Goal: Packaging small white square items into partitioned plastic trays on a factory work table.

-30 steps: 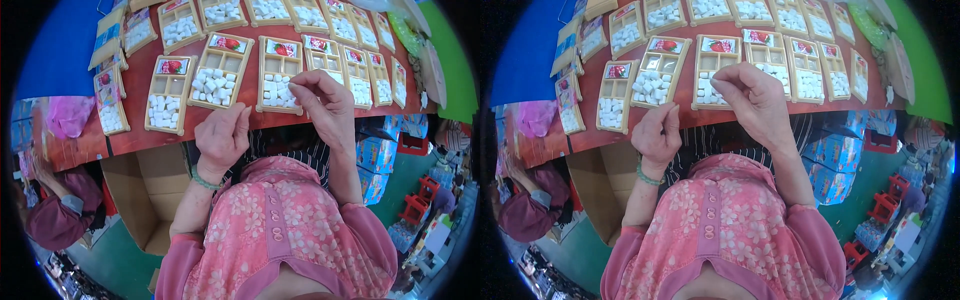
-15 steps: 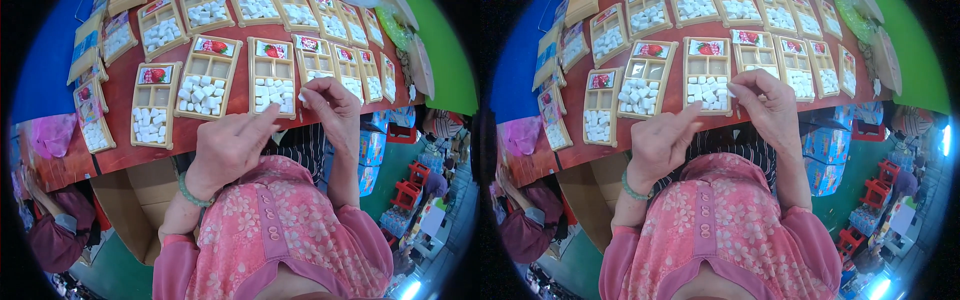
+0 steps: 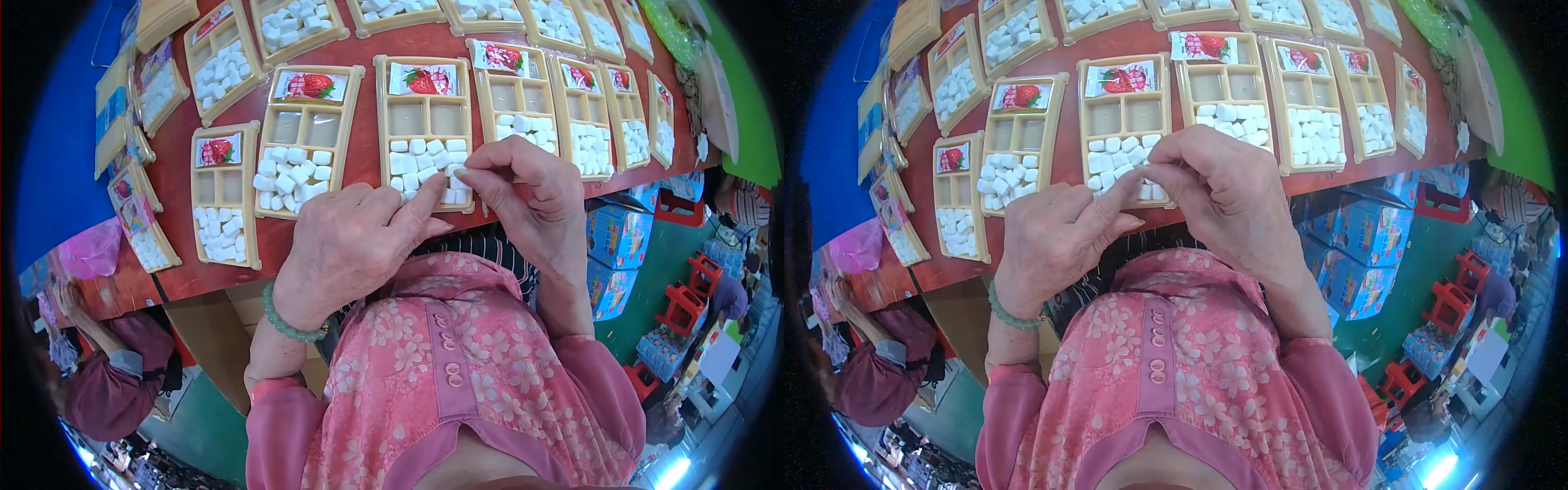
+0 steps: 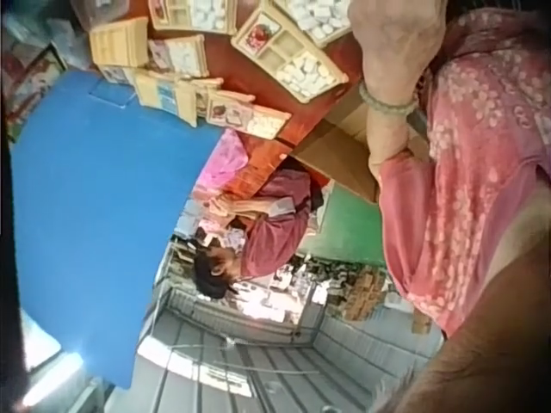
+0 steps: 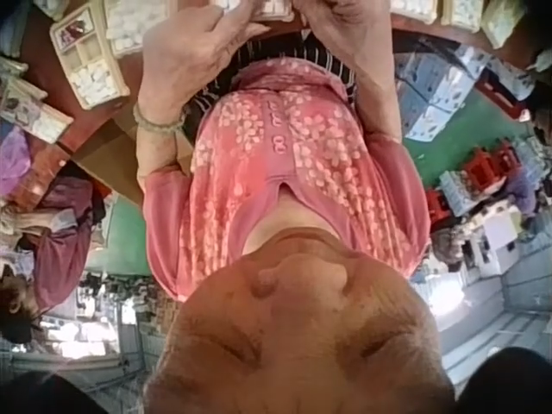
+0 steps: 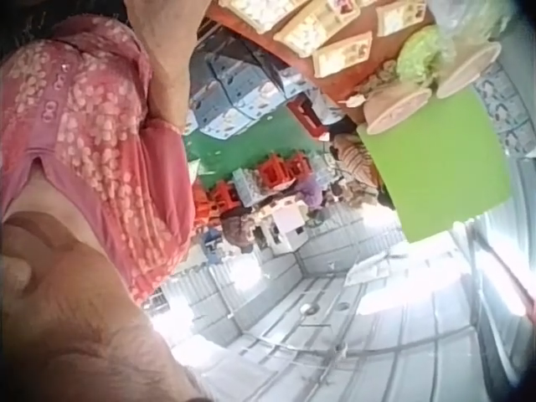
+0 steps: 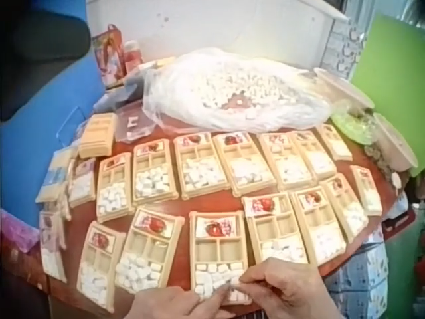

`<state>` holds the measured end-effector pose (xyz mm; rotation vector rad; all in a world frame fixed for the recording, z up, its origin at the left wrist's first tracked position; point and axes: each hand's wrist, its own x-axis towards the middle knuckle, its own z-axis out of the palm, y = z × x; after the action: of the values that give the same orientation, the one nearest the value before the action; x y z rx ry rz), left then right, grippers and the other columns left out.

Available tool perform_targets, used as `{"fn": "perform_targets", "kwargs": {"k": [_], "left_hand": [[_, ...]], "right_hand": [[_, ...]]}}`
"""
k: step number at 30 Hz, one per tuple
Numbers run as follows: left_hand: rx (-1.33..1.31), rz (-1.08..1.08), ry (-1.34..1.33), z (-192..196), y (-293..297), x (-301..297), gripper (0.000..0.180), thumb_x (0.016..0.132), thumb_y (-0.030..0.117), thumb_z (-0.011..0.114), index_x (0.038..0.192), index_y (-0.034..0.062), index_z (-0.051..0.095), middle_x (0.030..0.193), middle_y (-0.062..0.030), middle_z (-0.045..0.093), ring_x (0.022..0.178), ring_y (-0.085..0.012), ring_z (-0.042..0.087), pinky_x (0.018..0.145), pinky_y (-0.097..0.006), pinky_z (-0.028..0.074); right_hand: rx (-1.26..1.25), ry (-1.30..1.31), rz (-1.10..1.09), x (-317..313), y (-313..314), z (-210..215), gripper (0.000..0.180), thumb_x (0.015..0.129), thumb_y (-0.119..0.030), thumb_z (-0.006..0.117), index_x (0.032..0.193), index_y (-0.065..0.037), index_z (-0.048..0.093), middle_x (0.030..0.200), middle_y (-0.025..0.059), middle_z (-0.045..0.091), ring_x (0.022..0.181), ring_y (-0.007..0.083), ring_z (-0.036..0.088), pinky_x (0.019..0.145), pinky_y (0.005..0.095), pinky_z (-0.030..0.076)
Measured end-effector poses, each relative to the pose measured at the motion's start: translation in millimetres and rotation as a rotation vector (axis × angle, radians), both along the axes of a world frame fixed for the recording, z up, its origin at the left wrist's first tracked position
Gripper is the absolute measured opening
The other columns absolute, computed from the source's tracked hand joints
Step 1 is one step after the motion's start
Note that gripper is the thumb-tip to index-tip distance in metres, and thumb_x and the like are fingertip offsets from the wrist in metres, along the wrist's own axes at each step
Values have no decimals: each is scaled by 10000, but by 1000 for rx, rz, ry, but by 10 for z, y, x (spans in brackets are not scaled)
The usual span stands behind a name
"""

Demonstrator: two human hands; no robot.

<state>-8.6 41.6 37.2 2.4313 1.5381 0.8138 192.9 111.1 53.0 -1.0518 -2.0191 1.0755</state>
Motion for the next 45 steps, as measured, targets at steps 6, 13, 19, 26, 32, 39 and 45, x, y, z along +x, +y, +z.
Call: {"fn": "perform_targets", "kwargs": {"k": [6, 13, 19, 26, 32, 39, 45], "left_hand": [[44, -16, -12, -48, 11, -21, 479, 788, 249, 795, 1247, 154, 698, 591, -19, 337, 487, -163, 424, 434, -349, 331], [64, -28, -30, -111, 6, -38, 479, 774, 238, 803, 1232, 139, 704, 598, -14, 340, 492, -159, 424, 433, -344, 326], [78, -21, -61, -141, 7, -36, 445, 755, 235, 815, 1177, 125, 724, 603, -10, 352, 502, -156, 439, 434, -335, 345], [94, -11, -61, -133, 13, -34, 395, 775, 234, 798, 1146, 118, 727, 613, -7, 368, 511, -154, 449, 435, -332, 360], [99, -9, -67, -167, 2, -35, 362, 787, 226, 790, 1123, 105, 727, 617, -6, 386, 519, -153, 460, 444, -328, 369], [90, -6, -62, -167, -5, -35, 345, 791, 232, 788, 1104, 96, 733, 625, -1, 409, 539, -150, 475, 455, -316, 387], [83, 8, -72, -166, -22, -24, 341, 791, 236, 789, 1101, 104, 737, 625, -1, 401, 533, -150, 467, 453, -317, 382]], "right_hand": [[27, -24, 23, -19, 5, -31, 73, 870, 51, 688, 928, 14, 664, 794, 34, 643, 679, 81, 575, 591, 232, 458], [128, -95, 38, -94, -11, -15, 108, 837, 70, 695, 916, 12, 649, 824, 66, 642, 704, 148, 605, 604, 265, 468], [154, -146, 34, -130, -23, -34, 121, 814, 70, 709, 904, 13, 651, 838, 72, 634, 750, 176, 617, 636, 282, 481], [180, -223, 54, -152, -27, -3, 93, 830, 54, 700, 906, 10, 670, 835, 75, 631, 755, 169, 620, 637, 274, 476], [124, -215, 13, -158, -49, 64, 87, 860, 46, 679, 936, 7, 670, 835, 82, 630, 732, 153, 616, 634, 268, 467], [94, -291, 33, -134, -43, 66, 111, 853, 59, 675, 948, 7, 650, 863, 89, 631, 738, 162, 616, 633, 273, 472], [114, -277, 47, -129, -47, 58, 119, 852, 61, 676, 955, 11, 647, 881, 88, 626, 752, 161, 617, 639, 274, 478]]}}
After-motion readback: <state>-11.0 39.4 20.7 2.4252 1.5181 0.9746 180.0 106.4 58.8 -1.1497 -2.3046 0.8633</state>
